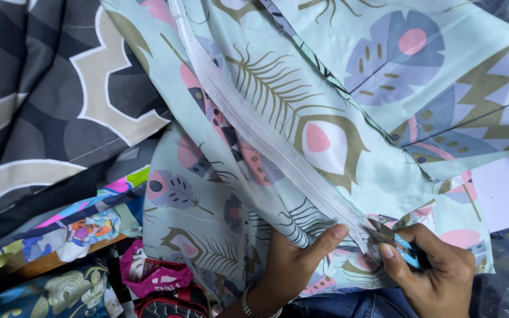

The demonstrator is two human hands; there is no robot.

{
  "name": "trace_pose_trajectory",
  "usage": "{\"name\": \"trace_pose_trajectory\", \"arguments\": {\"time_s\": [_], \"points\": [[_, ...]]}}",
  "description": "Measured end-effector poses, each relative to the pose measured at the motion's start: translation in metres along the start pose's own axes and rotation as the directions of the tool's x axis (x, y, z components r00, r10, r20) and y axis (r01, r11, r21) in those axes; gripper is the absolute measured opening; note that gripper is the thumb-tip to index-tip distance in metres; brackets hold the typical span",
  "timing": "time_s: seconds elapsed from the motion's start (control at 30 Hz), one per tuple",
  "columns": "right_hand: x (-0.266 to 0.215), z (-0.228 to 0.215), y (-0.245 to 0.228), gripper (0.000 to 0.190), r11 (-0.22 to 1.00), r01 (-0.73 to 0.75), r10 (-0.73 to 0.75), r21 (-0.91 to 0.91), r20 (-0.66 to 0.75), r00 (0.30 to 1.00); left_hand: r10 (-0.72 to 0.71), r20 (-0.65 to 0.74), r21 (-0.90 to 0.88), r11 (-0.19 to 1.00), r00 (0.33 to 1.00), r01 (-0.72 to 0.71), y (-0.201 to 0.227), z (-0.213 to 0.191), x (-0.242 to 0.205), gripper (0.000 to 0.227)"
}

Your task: Trimming loose threads and excess fabric edges from a garment using small thread snips at a sewing workstation.

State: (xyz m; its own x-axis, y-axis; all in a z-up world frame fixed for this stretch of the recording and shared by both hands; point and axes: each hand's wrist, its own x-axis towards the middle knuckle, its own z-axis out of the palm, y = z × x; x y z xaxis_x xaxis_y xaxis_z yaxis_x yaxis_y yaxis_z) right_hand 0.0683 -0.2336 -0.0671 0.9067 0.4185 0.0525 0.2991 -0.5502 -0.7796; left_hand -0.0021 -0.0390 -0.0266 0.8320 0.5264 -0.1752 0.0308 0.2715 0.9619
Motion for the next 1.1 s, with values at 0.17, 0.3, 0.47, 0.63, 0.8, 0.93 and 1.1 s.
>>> {"name": "trace_pose_trajectory", "arguments": {"time_s": [0.17,0.3,0.47,0.63,0.8,0.93,1.1], "points": [[-0.005,-0.007,-0.004,0.021,0.998,-0.037,0.037,-0.053,-0.002,0.999,-0.047,-0.015,0.019,0.999,0.999,0.048,0.008,0.003,0.005,0.059],[-0.001,-0.007,-0.006,0.021,0.996,-0.006,0.008,-0.085,0.017,1.0,-0.021,-0.026,0.024,0.999,0.999,0.021,0.006,0.004,0.005,0.055],[0.004,0.003,-0.004,0.027,0.998,0.009,-0.01,-0.065,-0.006,1.0,0.031,0.003,0.015,0.999,1.0,-0.031,0.004,0.005,0.006,0.057],[0.005,0.009,-0.003,0.025,0.999,0.029,-0.029,-0.032,-0.021,0.999,0.043,0.014,-0.001,0.999,0.999,-0.043,0.002,0.005,0.007,0.064],[0.008,0.01,-0.013,0.02,1.0,0.031,-0.031,-0.004,-0.033,0.999,0.024,0.008,-0.013,1.0,1.0,-0.024,0.001,0.005,0.007,0.054],[0.003,0.015,-0.005,0.021,0.999,0.038,-0.036,0.022,-0.08,0.996,-0.028,0.013,-0.044,0.999,1.0,0.029,0.001,0.005,0.008,0.048],[0.004,0.002,-0.02,0.025,0.993,-0.104,0.105,0.063,0.0,0.995,0.018,0.021,-0.072,0.997,1.0,-0.017,0.008,0.004,0.009,0.054]]}}
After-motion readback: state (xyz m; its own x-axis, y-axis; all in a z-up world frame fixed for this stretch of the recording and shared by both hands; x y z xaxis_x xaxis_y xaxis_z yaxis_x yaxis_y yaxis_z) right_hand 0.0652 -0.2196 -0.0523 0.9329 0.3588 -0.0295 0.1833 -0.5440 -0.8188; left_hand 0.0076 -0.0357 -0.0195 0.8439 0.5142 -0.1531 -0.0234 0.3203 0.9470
